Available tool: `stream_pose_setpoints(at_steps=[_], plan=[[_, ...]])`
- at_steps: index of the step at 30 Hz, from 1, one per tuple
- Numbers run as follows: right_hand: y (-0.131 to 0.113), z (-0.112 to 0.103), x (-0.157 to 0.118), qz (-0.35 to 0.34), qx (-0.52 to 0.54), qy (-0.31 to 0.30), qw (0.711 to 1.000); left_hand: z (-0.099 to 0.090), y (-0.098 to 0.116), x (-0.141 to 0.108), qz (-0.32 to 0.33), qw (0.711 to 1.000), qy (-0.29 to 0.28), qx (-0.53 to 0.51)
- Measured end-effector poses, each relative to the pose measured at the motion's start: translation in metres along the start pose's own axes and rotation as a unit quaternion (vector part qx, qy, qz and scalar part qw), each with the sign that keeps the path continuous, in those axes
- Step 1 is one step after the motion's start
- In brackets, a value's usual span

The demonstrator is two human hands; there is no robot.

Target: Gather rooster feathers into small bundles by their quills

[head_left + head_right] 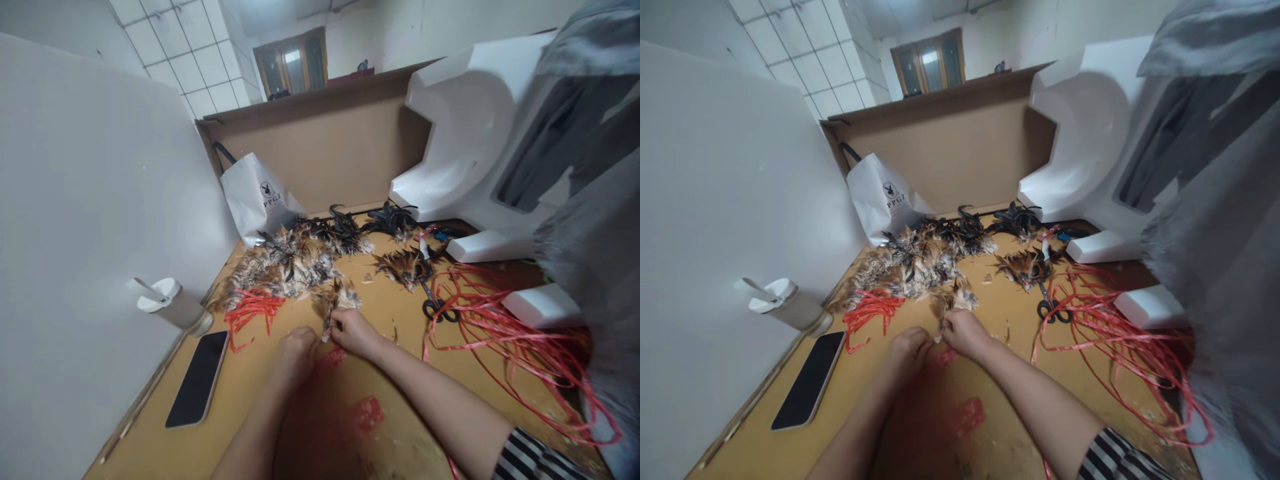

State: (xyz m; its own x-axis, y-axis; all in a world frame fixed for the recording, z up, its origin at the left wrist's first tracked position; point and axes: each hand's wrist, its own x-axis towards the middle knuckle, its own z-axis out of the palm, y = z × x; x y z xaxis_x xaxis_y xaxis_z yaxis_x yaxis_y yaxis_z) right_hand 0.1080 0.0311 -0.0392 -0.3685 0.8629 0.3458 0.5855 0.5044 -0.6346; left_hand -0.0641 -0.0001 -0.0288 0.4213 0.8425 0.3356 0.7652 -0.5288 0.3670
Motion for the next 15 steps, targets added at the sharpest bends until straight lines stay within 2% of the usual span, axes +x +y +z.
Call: stream_pose_setpoints(at_steps=[5, 15], plan=[[-0.0009, -0.0004, -0.0004, -0.002, -0.005, 0.000, 1.000, -0.0004, -0.0030, 0.0000, 0.009, 0.999, -0.033, 0.028], [-0.0023, -0.0016, -0.0022, 0.012, 0.000, 0.000, 1.000, -0.0025, -0.0003, 0.0009, 0.001, 0.999, -0.042, 0.027]])
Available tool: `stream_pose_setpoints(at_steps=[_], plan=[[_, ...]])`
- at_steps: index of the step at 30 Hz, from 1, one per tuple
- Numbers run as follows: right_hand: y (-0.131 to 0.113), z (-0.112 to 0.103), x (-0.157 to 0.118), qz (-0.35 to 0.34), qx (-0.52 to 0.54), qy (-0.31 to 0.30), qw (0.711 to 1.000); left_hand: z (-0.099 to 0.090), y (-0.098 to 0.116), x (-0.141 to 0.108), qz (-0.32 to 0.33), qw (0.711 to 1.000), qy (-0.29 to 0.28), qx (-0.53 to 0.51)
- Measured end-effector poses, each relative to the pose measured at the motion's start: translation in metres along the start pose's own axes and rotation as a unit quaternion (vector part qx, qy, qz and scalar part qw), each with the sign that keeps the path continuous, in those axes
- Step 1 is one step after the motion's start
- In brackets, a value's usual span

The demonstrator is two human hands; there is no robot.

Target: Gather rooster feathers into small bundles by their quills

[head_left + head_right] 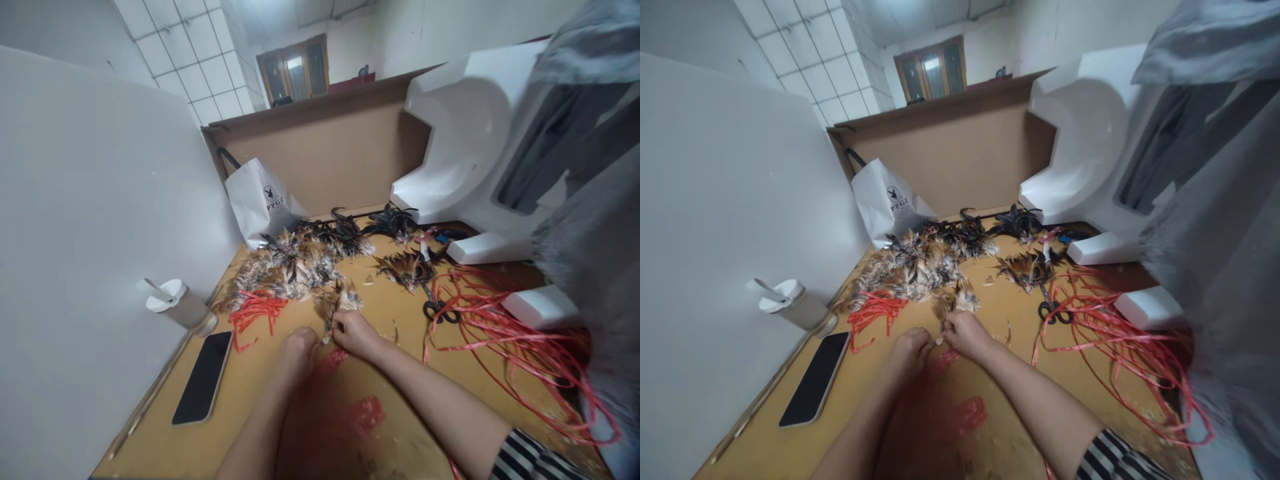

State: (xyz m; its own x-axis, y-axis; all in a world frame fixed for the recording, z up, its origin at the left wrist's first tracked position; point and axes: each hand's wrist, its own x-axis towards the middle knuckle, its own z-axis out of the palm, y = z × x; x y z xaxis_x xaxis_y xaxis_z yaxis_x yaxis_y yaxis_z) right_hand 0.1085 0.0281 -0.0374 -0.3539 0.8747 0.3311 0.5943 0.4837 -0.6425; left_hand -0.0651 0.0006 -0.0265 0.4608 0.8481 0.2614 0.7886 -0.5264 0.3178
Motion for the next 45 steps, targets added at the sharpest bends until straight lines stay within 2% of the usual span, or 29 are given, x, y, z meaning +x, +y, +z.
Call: stream_pose_setpoints(at_steps=[4, 7, 8, 10, 12, 14, 18, 22, 24, 25, 27, 30, 31, 33, 36, 39, 42, 44, 45], plan=[[-0.002, 0.001, 0.000, 0.024, 0.024, 0.023, 0.999, 0.000, -0.001, 0.001, -0.027, 0.998, 0.026, -0.056], [-0.003, 0.003, 0.000, 0.054, 0.062, 0.038, 0.996, 0.001, -0.003, 0.003, -0.089, 0.979, 0.049, -0.177], [-0.003, 0.004, 0.000, 0.062, 0.073, 0.041, 0.995, 0.001, -0.004, 0.004, -0.121, 0.962, 0.057, -0.238], [-0.003, 0.006, 0.001, 0.065, 0.091, 0.048, 0.993, 0.001, -0.004, 0.005, -0.204, 0.906, 0.071, -0.365], [-0.004, 0.006, 0.000, 0.058, 0.106, 0.059, 0.991, -0.001, -0.003, 0.005, -0.264, 0.844, 0.060, -0.463], [-0.006, 0.004, 0.000, 0.047, 0.122, 0.070, 0.989, -0.003, 0.002, 0.004, -0.299, 0.801, 0.030, -0.517], [-0.012, -0.001, -0.003, 0.033, 0.147, 0.094, 0.984, -0.004, 0.011, 0.001, -0.346, 0.752, -0.027, -0.560], [-0.015, -0.006, -0.004, 0.026, 0.180, 0.098, 0.978, 0.000, 0.015, 0.008, -0.330, 0.713, -0.022, -0.618], [-0.014, -0.008, -0.003, 0.034, 0.211, 0.110, 0.971, 0.003, 0.015, 0.016, -0.330, 0.719, 0.005, -0.612], [-0.013, -0.009, -0.002, 0.043, 0.230, 0.127, 0.964, 0.003, 0.016, 0.021, -0.331, 0.735, 0.030, -0.591], [-0.011, -0.011, 0.001, 0.073, 0.275, 0.166, 0.944, 0.004, 0.018, 0.030, -0.319, 0.791, 0.108, -0.511], [-0.011, -0.012, 0.004, 0.134, 0.355, 0.169, 0.910, 0.003, 0.025, 0.037, -0.194, 0.907, 0.234, -0.290], [-0.011, -0.012, 0.005, 0.156, 0.381, 0.156, 0.898, 0.003, 0.029, 0.037, -0.159, 0.932, 0.252, -0.208], [-0.013, -0.011, 0.005, 0.192, 0.423, 0.132, 0.876, 0.004, 0.036, 0.035, -0.097, 0.956, 0.264, -0.085], [-0.014, -0.008, 0.004, 0.219, 0.446, 0.128, 0.858, 0.007, 0.043, 0.031, -0.042, 0.960, 0.276, 0.000], [-0.009, -0.006, 0.005, 0.234, 0.462, 0.138, 0.844, 0.010, 0.045, 0.030, -0.021, 0.957, 0.287, -0.033], [-0.002, -0.008, 0.006, 0.222, 0.492, 0.117, 0.834, 0.014, 0.041, 0.031, -0.065, 0.949, 0.241, -0.194], [0.000, -0.013, 0.006, 0.197, 0.505, 0.094, 0.835, 0.016, 0.036, 0.032, -0.135, 0.908, 0.186, -0.351], [0.000, -0.015, 0.006, 0.185, 0.507, 0.082, 0.838, 0.017, 0.033, 0.033, -0.174, 0.872, 0.168, -0.425]])
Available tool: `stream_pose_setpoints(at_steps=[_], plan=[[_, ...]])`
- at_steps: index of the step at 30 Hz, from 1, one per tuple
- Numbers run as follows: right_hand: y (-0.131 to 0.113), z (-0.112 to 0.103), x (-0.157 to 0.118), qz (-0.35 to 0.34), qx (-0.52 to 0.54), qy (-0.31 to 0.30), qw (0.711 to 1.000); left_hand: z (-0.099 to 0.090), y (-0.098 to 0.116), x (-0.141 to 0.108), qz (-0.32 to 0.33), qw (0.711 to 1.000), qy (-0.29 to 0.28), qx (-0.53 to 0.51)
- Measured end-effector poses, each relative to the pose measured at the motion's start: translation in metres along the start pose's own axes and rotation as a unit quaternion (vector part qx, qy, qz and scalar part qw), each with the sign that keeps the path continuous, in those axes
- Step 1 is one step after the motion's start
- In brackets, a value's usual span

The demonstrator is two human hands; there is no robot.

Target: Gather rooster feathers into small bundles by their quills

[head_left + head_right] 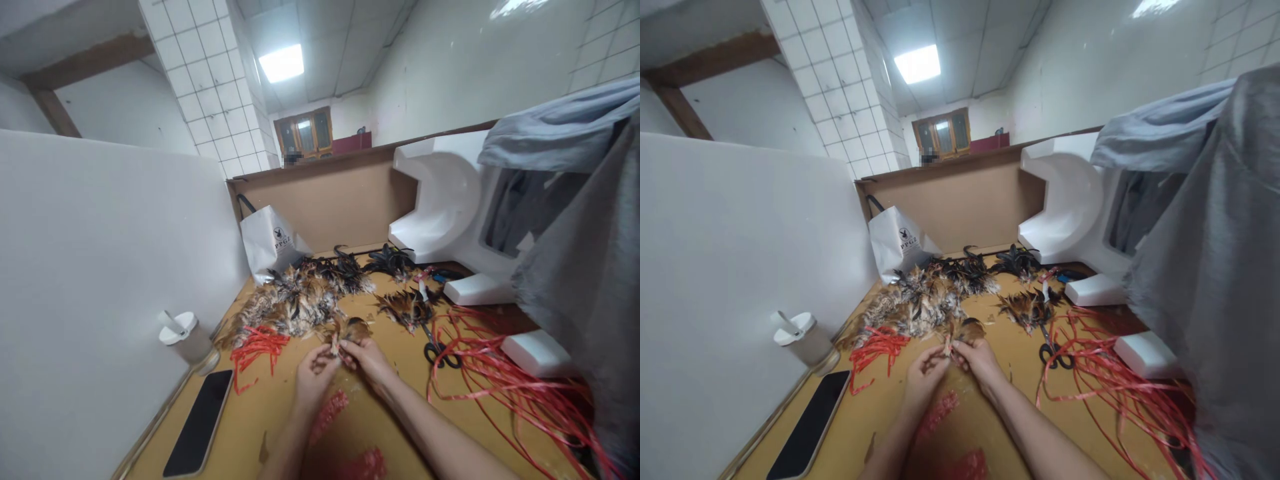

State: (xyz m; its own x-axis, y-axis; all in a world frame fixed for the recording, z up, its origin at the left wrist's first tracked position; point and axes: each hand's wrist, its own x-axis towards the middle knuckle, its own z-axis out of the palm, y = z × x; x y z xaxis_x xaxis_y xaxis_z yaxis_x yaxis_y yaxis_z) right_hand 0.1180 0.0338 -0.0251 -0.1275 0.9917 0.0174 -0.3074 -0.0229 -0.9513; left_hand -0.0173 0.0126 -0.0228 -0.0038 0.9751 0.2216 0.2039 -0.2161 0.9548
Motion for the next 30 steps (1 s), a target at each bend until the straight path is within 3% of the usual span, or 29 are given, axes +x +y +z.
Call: stream_pose_setpoints(at_steps=[3, 6, 11, 18, 23, 27, 30], plan=[[-0.008, -0.001, -0.004, -0.005, -0.025, -0.035, 0.999, -0.004, -0.005, 0.006, -0.102, 0.985, -0.009, -0.137], [-0.013, 0.002, -0.009, 0.000, -0.052, -0.063, 0.997, -0.004, -0.008, 0.008, -0.128, 0.978, -0.035, -0.164], [-0.009, 0.003, -0.009, 0.015, -0.065, -0.079, 0.995, -0.004, -0.011, 0.006, -0.128, 0.980, -0.064, -0.141], [-0.001, 0.007, -0.006, 0.018, -0.061, -0.002, 0.998, -0.002, -0.010, 0.006, -0.102, 0.985, -0.026, -0.135], [0.000, 0.009, -0.006, -0.006, -0.062, 0.021, 0.998, 0.001, -0.007, 0.003, -0.107, 0.982, -0.035, -0.152], [0.001, 0.005, -0.005, -0.012, -0.107, 0.019, 0.994, 0.003, -0.011, 0.004, -0.112, 0.980, -0.055, -0.158], [0.002, 0.001, -0.003, -0.017, -0.163, 0.026, 0.986, 0.003, -0.013, 0.006, -0.114, 0.977, -0.038, -0.177]])
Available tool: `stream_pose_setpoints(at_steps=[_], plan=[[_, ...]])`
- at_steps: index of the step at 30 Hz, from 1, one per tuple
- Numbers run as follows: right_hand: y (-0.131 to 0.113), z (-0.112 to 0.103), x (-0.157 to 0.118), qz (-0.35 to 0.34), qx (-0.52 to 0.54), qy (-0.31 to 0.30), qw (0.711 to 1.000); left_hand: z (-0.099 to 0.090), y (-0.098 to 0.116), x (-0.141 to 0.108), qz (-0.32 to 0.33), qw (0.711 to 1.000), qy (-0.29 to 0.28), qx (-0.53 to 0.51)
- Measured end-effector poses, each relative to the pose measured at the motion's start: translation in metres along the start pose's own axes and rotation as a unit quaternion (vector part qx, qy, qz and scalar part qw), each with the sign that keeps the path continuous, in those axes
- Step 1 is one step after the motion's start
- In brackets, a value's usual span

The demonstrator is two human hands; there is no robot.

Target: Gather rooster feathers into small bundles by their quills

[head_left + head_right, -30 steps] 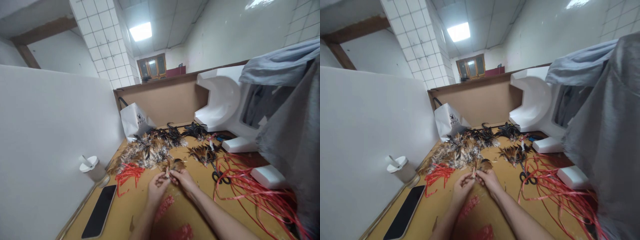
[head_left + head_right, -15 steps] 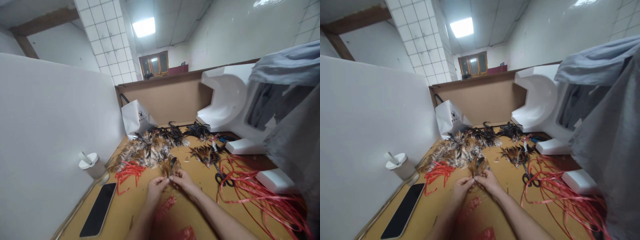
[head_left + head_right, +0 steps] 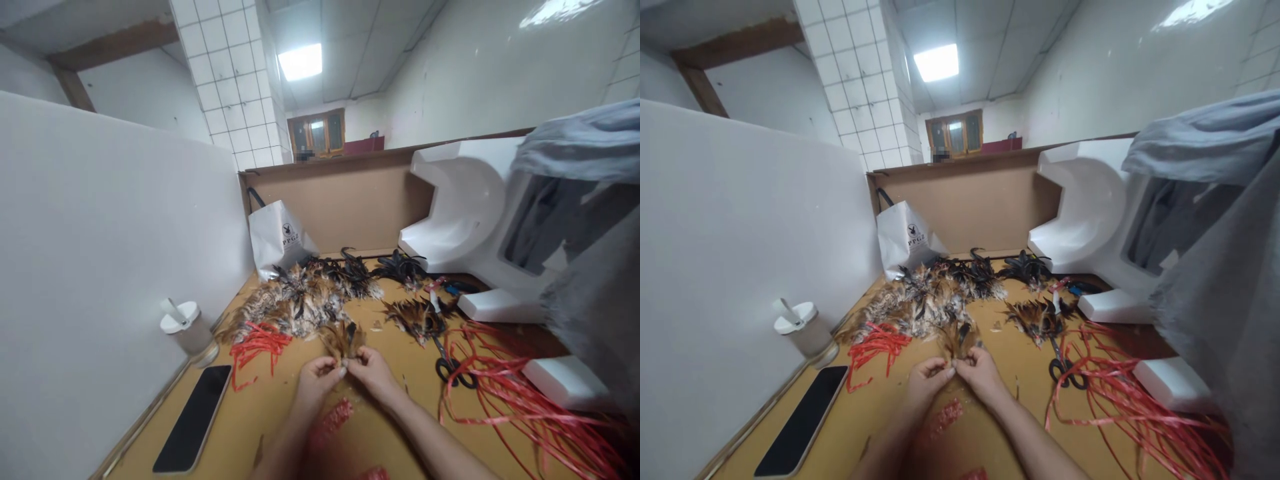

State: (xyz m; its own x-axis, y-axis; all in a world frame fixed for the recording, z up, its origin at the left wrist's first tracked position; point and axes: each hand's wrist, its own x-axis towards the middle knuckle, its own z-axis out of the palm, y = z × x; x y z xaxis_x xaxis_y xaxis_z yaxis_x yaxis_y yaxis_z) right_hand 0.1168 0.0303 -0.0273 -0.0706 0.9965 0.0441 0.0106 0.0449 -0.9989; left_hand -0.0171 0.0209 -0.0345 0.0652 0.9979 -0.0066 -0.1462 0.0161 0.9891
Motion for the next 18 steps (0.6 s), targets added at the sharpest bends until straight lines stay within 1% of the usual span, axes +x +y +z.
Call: stream_pose_setpoints(at_steps=[3, 5, 7, 9, 11, 14, 18], plan=[[0.0026, -0.0025, 0.0019, -0.008, -0.040, 0.003, 0.999, -0.0012, 0.0009, 0.0014, -0.006, 1.000, 0.017, -0.006], [0.0040, -0.0034, 0.0025, -0.015, -0.045, -0.001, 0.999, -0.0025, 0.0012, 0.0020, -0.012, 1.000, 0.013, -0.017], [0.0050, -0.0034, 0.0025, -0.018, -0.024, -0.020, 0.999, -0.0037, 0.0008, 0.0025, -0.012, 1.000, -0.003, -0.028], [0.0054, -0.0027, 0.0021, -0.017, 0.008, -0.046, 0.999, -0.0043, 0.0002, 0.0026, -0.010, 1.000, -0.017, -0.017], [0.0052, -0.0016, 0.0014, -0.007, 0.042, -0.068, 0.997, -0.0042, 0.0000, 0.0023, -0.012, 1.000, -0.020, -0.002], [0.0030, 0.0002, 0.0000, 0.016, 0.077, -0.085, 0.993, -0.0037, 0.0007, 0.0016, -0.019, 0.999, -0.025, -0.006], [-0.0023, 0.0015, -0.0030, 0.018, 0.103, -0.104, 0.989, -0.0036, 0.0019, 0.0008, -0.012, 0.998, -0.052, -0.029]])
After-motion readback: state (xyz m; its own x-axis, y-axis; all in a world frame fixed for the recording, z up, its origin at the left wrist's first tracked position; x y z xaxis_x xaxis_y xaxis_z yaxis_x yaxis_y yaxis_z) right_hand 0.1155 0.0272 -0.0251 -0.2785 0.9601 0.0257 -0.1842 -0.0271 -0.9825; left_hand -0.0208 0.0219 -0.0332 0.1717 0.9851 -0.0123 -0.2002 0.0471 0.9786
